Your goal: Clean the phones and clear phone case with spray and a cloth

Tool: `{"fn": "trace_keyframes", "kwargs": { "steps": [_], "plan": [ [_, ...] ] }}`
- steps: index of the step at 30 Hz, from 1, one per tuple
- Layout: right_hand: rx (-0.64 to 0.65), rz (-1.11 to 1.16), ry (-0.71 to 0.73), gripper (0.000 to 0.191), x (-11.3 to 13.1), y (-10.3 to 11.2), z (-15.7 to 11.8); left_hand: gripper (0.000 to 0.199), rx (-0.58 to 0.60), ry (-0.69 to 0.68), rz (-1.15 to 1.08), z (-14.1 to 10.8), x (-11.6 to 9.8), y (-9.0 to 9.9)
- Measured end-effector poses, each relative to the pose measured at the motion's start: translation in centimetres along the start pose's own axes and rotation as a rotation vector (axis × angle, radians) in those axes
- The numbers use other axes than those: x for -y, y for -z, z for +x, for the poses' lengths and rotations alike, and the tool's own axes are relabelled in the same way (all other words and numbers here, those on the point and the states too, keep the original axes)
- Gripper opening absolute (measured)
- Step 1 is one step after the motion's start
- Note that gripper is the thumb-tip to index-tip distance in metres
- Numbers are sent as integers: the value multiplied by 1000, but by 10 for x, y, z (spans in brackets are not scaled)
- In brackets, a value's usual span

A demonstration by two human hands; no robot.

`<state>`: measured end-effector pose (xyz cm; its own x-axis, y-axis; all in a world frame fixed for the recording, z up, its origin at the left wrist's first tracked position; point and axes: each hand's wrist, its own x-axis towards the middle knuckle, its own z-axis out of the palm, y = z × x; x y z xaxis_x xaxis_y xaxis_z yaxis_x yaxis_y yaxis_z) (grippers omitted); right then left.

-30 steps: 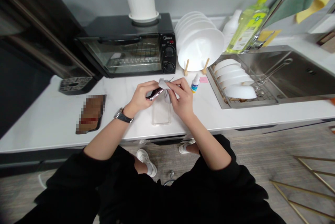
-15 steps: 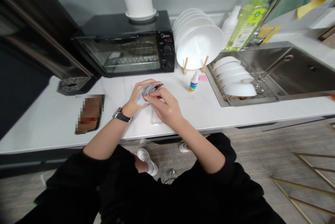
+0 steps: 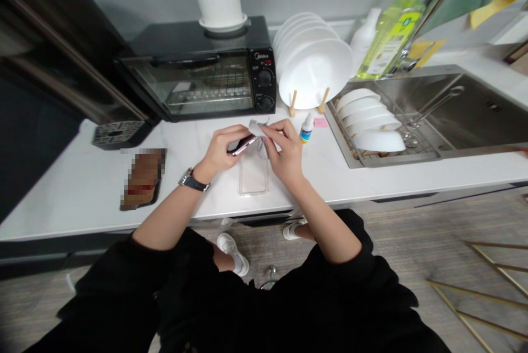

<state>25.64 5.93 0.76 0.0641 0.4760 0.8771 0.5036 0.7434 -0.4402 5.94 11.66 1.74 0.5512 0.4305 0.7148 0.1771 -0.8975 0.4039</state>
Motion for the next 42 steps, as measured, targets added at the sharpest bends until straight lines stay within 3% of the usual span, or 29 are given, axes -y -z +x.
{"fn": "trace_keyframes", "kwargs": {
  "steps": [4, 9, 12, 15, 18, 22, 28, 34, 39, 42],
  "plan": [
    [27, -27, -45, 19, -3, -1, -4, 26, -5, -6, -14, 2, -4, 1],
    [-83, -56, -82, 17, 2, -4, -4, 27, -4, 27, -20, 2, -4, 1],
    [-80, -27, -8, 18, 6, -5, -4, 24, 4, 44, 13, 1, -2, 0],
    [13, -9, 95, 25, 15, -7, -9, 18, -14, 71, 43, -2, 3, -2],
    [131, 16, 192, 31, 28, -12, -14, 26, -4, 129, 0, -6, 8, -3],
    [131, 45, 266, 37, 35, -16, -14, 38, 6, 144, -84, -7, 10, -4],
    [63, 16, 121, 29, 20, -7, -7, 17, -20, 59, -6, -3, 6, -4],
    [-8, 21, -4, 20, 8, -2, 2, 28, 2, 7, 39, 0, 1, -1],
    [16, -12, -45, 19, 11, -2, 1, 27, 12, 43, 52, -1, 3, -2],
    [77, -13, 19, 22, 21, -6, -5, 19, -1, 87, 34, -3, 5, -3]
  ]
}}
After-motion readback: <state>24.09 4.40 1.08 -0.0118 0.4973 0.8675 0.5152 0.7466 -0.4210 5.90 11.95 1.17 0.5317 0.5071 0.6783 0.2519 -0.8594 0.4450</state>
